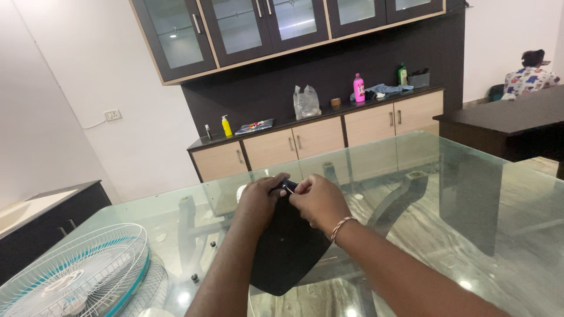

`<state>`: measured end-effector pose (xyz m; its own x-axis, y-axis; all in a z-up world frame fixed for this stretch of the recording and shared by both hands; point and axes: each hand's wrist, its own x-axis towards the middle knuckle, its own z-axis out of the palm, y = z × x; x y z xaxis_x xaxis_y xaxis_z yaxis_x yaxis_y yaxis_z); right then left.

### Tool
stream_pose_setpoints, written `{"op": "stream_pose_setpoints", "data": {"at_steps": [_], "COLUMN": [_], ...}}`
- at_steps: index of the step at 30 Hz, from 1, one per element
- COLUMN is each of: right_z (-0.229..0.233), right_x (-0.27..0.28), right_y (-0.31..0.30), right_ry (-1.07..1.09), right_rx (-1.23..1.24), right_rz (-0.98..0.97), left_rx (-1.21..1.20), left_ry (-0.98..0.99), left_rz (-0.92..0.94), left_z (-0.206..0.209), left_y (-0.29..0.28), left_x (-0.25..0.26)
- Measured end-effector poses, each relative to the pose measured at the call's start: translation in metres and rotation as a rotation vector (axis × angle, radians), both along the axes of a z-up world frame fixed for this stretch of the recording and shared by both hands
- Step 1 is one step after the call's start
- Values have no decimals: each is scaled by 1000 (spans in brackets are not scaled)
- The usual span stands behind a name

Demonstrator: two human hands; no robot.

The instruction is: The person uses a screwdriver to adjust internal wiring in the back of a small teal fan. They then reattach the black back cover and tighten the screws to secure it.

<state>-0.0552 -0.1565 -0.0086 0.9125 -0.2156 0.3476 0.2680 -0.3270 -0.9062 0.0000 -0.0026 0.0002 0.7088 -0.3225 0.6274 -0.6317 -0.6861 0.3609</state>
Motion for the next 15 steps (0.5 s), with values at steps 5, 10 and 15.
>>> {"op": "stream_pose_setpoints", "data": {"at_steps": [5,10,15], "right_z": [15,21,21], "right_x": [-20,-23,-12], "right_y": [5,11,2], "right_ry": [-290,-306,-92], "right_rx": [-953,-1020,-424], "right_rz": [-318,-246,-112], "left_rx": [-29,-19,31], "left_ry": [-40,-148,-78], "left_rz": [1,-88,-4], "left_z": [-4,-8,-4], "left_y": [-6,-1,-3], "left_x": [2,5,6]}}
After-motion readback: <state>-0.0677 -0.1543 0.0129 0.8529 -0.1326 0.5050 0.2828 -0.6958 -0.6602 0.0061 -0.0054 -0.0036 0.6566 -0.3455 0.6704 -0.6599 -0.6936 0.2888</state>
